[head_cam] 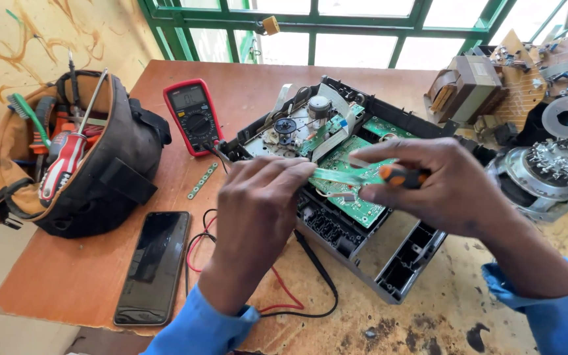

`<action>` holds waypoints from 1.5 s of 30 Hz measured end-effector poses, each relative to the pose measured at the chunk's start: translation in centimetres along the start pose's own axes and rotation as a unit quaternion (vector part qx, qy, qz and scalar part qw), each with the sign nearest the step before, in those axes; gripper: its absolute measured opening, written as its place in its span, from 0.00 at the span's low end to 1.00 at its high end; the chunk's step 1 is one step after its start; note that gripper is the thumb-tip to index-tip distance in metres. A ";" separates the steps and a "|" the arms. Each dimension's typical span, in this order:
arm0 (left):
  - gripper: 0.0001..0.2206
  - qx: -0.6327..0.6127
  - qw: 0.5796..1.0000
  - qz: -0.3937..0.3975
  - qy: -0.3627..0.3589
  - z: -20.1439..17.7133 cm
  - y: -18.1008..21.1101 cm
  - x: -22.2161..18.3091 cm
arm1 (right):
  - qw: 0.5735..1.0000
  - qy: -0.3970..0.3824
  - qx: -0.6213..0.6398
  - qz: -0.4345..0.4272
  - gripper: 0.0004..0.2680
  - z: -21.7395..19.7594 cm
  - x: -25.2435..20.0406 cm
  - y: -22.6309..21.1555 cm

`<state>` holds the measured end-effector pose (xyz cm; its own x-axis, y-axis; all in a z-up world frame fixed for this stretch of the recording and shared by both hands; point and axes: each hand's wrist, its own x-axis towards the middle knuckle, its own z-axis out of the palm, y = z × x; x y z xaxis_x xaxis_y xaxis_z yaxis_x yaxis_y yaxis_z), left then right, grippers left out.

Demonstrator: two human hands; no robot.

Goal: Repairing an electronic device by unscrewing components and manipulating internal circuit boards.

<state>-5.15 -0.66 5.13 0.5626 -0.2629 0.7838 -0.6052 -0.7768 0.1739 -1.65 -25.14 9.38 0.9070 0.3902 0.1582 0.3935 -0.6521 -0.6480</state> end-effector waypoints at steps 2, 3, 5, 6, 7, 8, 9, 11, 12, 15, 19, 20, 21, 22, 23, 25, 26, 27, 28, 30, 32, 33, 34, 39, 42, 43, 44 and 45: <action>0.12 -0.020 0.999 0.012 -0.033 0.9 -0.6 0.2 | 0.999 0.001 0.015 -0.037 0.15 0.9 0.4 0.1; 0.14 -0.042 0.996 0.022 -0.069 1.4 -0.9 0.2 | 0.997 0.001 0.031 -0.071 0.11 1.4 0.6 0.3; 0.13 -0.051 0.995 0.012 -0.087 1.9 -1.4 -0.2 | 0.999 -0.005 0.039 -0.028 0.09 1.5 0.5 0.3; 0.13 -0.061 0.993 0.003 -0.103 2.2 -1.7 -0.4 | 0.999 -0.011 0.046 0.016 0.08 1.5 0.5 0.4; 0.13 -0.062 0.992 0.000 -0.106 2.2 -1.7 -0.5 | 0.999 -0.013 0.048 0.018 0.08 1.4 0.5 0.2; 0.14 -0.078 0.990 -0.010 -0.113 2.2 -1.7 -0.7 | 0.998 -0.026 0.038 0.046 0.08 1.2 0.6 0.0; 0.16 -0.093 0.988 -0.019 -0.118 2.1 -1.9 -0.7 | 0.996 -0.037 0.028 0.072 0.09 1.0 0.8 -0.2; 0.15 -0.131 0.983 -0.043 -0.124 1.8 -2.1 -0.7 | 0.997 -0.036 0.021 0.067 0.08 1.1 0.7 0.0; 0.15 -0.169 0.975 -0.065 -0.127 1.7 -2.1 -0.6 | 0.997 -0.035 0.012 0.063 0.09 1.1 0.6 0.1; 0.14 -0.203 0.969 -0.086 -0.114 2.1 -3.0 -1.0 | 0.991 -0.045 -0.025 0.123 0.08 1.2 0.8 0.3; 0.13 -0.235 0.961 -0.117 -0.092 2.0 -3.1 -1.3 | 0.991 -0.030 -0.004 0.134 0.10 1.6 0.7 1.1; 0.13 -0.230 0.962 -0.115 -0.093 2.0 -3.1 -1.4 | 0.994 -0.020 -0.008 0.108 0.09 1.8 0.6 1.5; 0.13 -0.224 0.963 -0.114 -0.093 2.0 -3.1 -1.5 | 0.997 -0.010 -0.010 0.082 0.08 1.9 0.5 1.8; 0.13 -0.225 0.963 -0.117 -0.093 2.1 -3.1 -1.6 | 0.996 -0.012 -0.011 0.083 0.08 2.0 0.4 1.7; 0.13 -0.222 0.964 -0.115 -0.094 2.2 -3.2 -1.7 | 0.995 -0.018 0.000 0.102 0.07 2.0 0.3 1.6; 0.12 -0.220 0.964 -0.115 -0.094 2.2 -3.3 -1.7 | 0.992 -0.027 0.009 0.122 0.07 2.0 0.1 1.3; 0.11 -0.223 0.963 -0.114 -0.100 2.1 -3.3 -1.7 | 0.994 -0.025 -0.005 0.105 0.07 2.0 -0.1 1.2; 0.10 -0.225 0.962 -0.112 -0.107 1.9 -3.4 -1.6 | 0.996 -0.022 -0.019 0.087 0.06 2.0 -0.2 1.1; 0.10 -0.224 0.962 -0.113 -0.107 1.7 -3.5 -1.6 | 0.996 -0.024 -0.018 0.087 0.06 2.0 0.0 1.0; 0.08 -0.217 0.964 -0.087 -0.125 1.4 -3.8 -1.7 | 0.980 -0.089 -0.030 0.177 0.08 1.9 0.2 0.9; 0.09 -0.217 0.962 -0.091 -0.141 1.2 -3.8 -1.6 | 0.979 -0.107 -0.022 0.172 0.08 1.8 0.3 1.2; 0.09 -0.214 0.960 -0.093 -0.155 1.0 -3.8 -1.6 | 0.978 -0.124 -0.013 0.165 0.08 1.8 0.4 1.4; 0.09 -0.215 0.960 -0.094 -0.155 1.0 -3.9 -1.6 | 0.978 -0.125 -0.014 0.165 0.08 1.7 0.5 1.4; 0.09 -0.306 0.928 -0.059 -0.203 0.4 -4.6 -1.4 | 0.983 -0.181 0.038 -0.009 0.08 1.4 0.7 3.3; 0.15 -0.285 0.932 -0.052 -0.217 0.2 -4.6 -1.5 | 0.965 -0.260 -0.001 0.034 0.14 1.6 0.6 3.5; 0.15 -0.284 0.933 -0.053 -0.216 0.2 -4.7 -1.5 | 0.965 -0.260 -0.001 0.033 0.14 1.8 0.6 3.4; 0.14 -0.287 0.931 -0.053 -0.219 0.3 -4.8 -1.6 | 0.962 -0.270 -0.014 -0.025 0.12 2.0 0.5 3.3; 0.14 -0.288 0.930 -0.051 -0.221 0.4 -4.9 -1.6 | 0.957 -0.277 -0.028 -0.085 0.09 2.1 0.5 3.2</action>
<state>-2.89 3.33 2.81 0.7336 -0.5134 0.4453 -0.6652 -0.4082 0.6252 -0.20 -25.65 5.78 0.6164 0.7684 -0.1719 0.5497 -0.5762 -0.6048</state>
